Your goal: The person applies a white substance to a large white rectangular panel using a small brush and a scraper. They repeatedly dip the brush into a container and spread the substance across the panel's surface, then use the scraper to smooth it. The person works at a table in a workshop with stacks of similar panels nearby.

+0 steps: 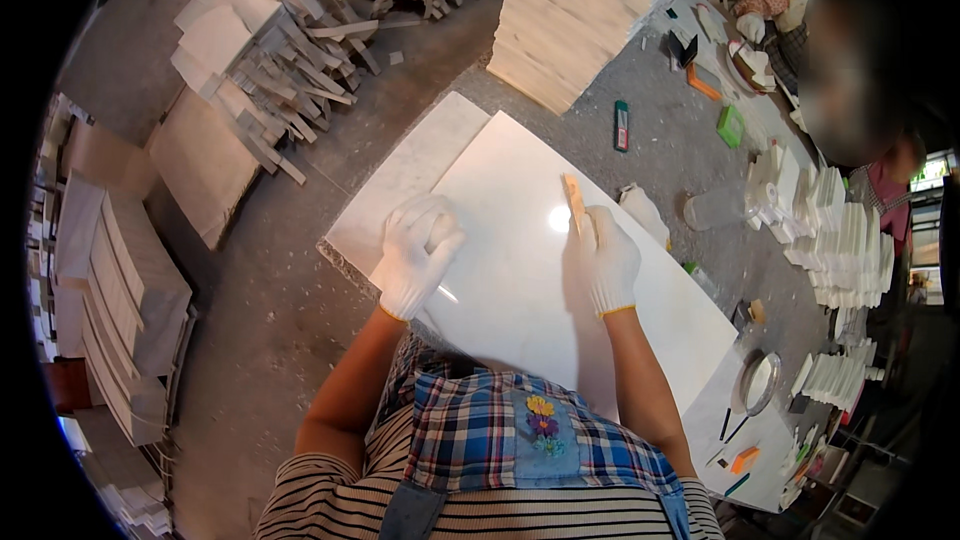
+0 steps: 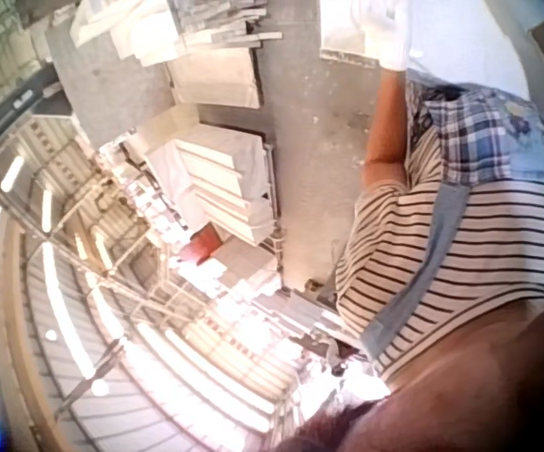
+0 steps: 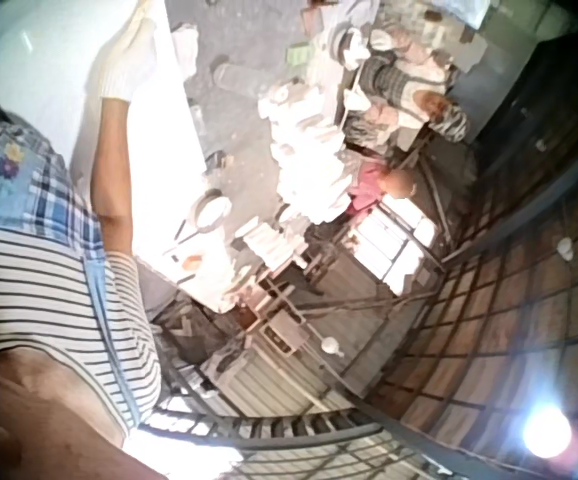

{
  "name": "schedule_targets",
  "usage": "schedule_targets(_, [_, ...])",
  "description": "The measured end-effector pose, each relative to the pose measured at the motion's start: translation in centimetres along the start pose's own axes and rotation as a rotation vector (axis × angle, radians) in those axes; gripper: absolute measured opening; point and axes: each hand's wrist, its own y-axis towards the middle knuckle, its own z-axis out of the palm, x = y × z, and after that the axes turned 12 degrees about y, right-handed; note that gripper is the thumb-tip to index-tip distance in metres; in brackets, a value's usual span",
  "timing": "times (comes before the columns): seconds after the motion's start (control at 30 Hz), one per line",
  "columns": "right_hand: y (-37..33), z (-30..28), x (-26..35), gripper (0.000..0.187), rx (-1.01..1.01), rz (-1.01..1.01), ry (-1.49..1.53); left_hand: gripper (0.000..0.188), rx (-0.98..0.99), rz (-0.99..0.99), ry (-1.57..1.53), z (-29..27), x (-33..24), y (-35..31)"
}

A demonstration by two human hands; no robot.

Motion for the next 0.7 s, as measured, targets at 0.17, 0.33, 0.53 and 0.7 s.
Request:
schedule_targets(0.17, [0.3,0.3,0.3,0.020,-0.033,-0.093,-0.105,0.030,0.030,-0.004,0.019,0.3,0.7,-0.2])
schedule_targets(0.33, [-0.1,1.0,-0.2,0.025,-0.099,-0.131,-0.181,0.029,0.107,0.039,0.052,0.0,1.3,0.3])
schedule_targets(0.53, [-0.5,-0.2,1.8,0.036,0.114,-0.019,-0.286,0.028,0.148,0.058,-0.004,-0.5,0.8,0.9])
schedule_targets(0.7, [-0.2,0.0,1.4,0.039,0.110,-0.032,-0.304,0.027,0.141,0.028,0.039,-0.2,1.2,0.4])
